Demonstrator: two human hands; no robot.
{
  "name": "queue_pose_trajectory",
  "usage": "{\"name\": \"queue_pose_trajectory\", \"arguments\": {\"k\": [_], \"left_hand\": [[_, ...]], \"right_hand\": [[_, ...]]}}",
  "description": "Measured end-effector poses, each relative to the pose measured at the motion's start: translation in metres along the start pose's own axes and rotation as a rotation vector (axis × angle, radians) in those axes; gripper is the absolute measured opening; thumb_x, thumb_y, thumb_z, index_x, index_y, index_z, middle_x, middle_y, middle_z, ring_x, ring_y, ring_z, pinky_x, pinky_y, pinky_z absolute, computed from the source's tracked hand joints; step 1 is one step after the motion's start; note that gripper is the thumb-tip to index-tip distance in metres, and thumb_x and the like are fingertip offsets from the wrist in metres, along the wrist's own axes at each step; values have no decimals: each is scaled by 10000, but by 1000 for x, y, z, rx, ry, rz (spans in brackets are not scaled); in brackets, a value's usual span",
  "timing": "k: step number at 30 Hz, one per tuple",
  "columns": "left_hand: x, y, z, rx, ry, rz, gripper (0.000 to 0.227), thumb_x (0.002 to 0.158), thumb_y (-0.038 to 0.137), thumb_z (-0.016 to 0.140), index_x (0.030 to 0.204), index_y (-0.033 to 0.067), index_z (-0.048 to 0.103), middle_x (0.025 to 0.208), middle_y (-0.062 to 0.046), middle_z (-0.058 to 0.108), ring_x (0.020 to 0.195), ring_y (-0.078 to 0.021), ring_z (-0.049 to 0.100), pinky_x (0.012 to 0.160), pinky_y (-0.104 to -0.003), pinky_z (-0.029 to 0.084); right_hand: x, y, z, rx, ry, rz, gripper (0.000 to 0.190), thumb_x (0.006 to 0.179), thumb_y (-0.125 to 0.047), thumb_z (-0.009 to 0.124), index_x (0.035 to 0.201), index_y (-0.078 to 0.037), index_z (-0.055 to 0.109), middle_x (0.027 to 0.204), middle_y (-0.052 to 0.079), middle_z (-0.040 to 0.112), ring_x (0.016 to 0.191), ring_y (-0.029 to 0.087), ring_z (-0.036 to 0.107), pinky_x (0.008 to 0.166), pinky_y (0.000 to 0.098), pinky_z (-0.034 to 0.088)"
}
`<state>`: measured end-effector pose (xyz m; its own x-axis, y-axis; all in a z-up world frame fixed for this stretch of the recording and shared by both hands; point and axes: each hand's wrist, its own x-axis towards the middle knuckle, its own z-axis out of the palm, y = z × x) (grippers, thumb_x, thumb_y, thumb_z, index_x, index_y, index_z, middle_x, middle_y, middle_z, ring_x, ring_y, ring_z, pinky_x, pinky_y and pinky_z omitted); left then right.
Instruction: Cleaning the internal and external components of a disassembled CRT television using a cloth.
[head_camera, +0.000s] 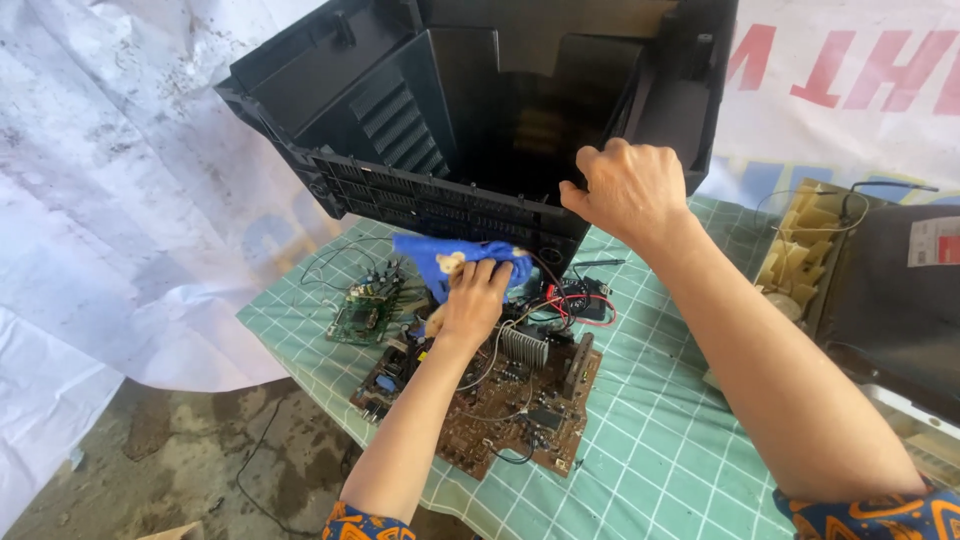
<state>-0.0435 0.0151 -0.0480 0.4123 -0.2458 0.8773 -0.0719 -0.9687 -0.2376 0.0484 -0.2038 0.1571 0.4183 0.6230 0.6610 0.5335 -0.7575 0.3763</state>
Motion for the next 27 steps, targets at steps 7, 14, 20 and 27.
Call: {"name": "queue_pose_trajectory", "arguments": {"k": [7,14,20,27], "left_hand": [[58,30,-7,-116,115,-80,214,918,104,661,1118,171,700,1022,-63,588,896,-252,622,715,-330,558],[27,22,28,-54,90,25,239,926,59,622,1140,136,694,996,-120,587,835,-264,608,673,-339,528],[57,44,0,-185,30,-50,234,904,40,671,1131,65,721,992,-142,587,920,-304,643,708,-361,584],[64,58,-13,110,151,145,323,963,70,500,1253,49,642,1010,-215,570,817,-355,598,620,-413,481]], "right_hand": [[-5,3,3,-17,15,-4,466,953,-607,659,766,-181,657,646,51,546,541,297,676,514,423,537],[-12,5,-3,17,-38,15,422,942,-570,672,798,-174,687,667,57,578,565,301,691,532,431,548],[-6,-1,-3,9,-77,32,466,965,-607,623,815,-172,700,678,64,596,577,292,701,543,422,550],[-8,1,-7,18,-110,38,492,971,-611,630,793,-157,692,681,75,608,597,311,713,562,425,558]]}}
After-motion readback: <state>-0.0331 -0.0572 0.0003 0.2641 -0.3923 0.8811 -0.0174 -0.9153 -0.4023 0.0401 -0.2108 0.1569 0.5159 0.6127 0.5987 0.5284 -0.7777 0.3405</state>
